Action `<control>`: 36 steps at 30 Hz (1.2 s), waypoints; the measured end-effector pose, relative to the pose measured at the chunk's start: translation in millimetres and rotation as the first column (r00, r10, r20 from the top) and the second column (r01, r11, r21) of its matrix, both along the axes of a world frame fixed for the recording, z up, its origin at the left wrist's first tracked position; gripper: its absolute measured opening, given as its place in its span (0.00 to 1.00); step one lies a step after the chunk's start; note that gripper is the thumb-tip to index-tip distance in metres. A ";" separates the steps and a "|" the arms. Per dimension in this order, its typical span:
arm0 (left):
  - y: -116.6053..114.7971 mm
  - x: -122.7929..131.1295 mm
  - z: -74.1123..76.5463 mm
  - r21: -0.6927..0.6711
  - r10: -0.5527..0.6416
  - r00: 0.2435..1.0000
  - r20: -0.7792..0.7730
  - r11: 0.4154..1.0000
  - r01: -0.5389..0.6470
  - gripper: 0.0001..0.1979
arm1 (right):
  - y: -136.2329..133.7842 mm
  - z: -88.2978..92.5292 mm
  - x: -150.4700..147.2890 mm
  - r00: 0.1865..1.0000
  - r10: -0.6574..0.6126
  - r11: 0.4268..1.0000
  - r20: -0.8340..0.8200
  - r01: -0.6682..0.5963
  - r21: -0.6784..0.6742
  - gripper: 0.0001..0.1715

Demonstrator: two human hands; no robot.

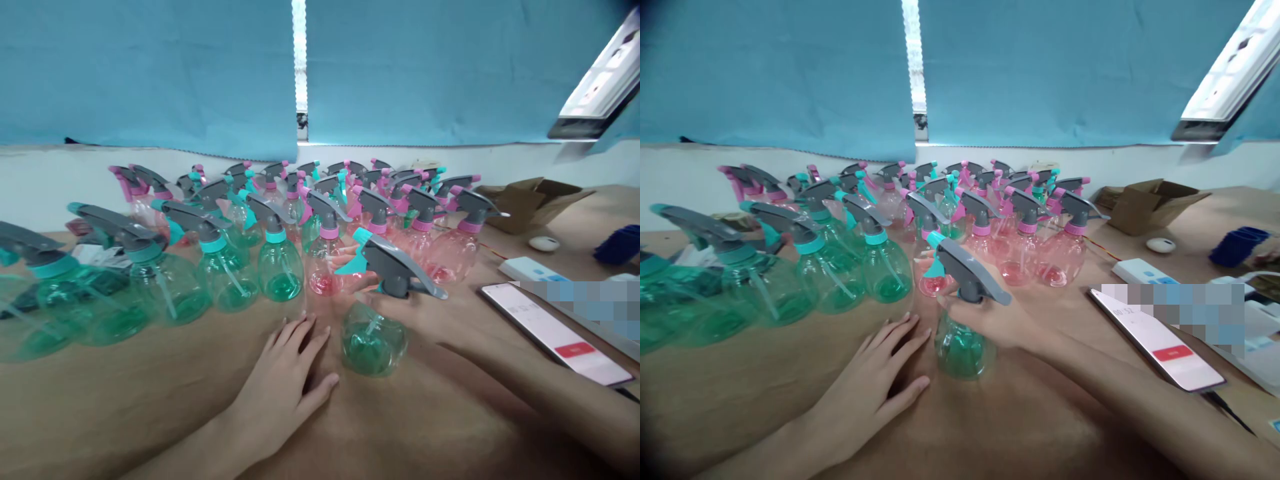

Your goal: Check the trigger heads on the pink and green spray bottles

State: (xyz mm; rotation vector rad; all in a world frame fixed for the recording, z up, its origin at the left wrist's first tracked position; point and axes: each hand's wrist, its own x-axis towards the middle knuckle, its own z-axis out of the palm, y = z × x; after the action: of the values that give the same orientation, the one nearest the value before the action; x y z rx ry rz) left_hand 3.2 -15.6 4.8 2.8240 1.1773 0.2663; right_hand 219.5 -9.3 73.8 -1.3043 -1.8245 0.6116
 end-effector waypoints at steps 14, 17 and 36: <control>2.1 -1.5 -1.9 0.013 -0.006 1.000 0.021 1.000 0.006 0.26 | 1.9 -0.5 -2.2 0.994 -0.052 0.998 -0.098 0.053 0.013 0.07; 2.3 -1.7 -3.3 0.025 -0.001 1.000 0.025 1.000 0.000 0.26 | 2.5 -0.1 -1.8 0.996 -0.059 0.998 -0.059 0.061 0.019 0.08; 1.4 -1.6 -2.3 0.010 -0.007 0.999 0.034 1.000 0.007 0.26 | 2.6 -3.4 -0.3 0.997 -0.044 0.999 -0.067 0.043 -0.015 0.09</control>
State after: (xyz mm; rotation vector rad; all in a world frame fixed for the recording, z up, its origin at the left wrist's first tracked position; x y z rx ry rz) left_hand 1.7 -14.2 2.5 2.8200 1.1620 0.3186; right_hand 219.3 -6.7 70.3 -1.3140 -1.7357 0.6381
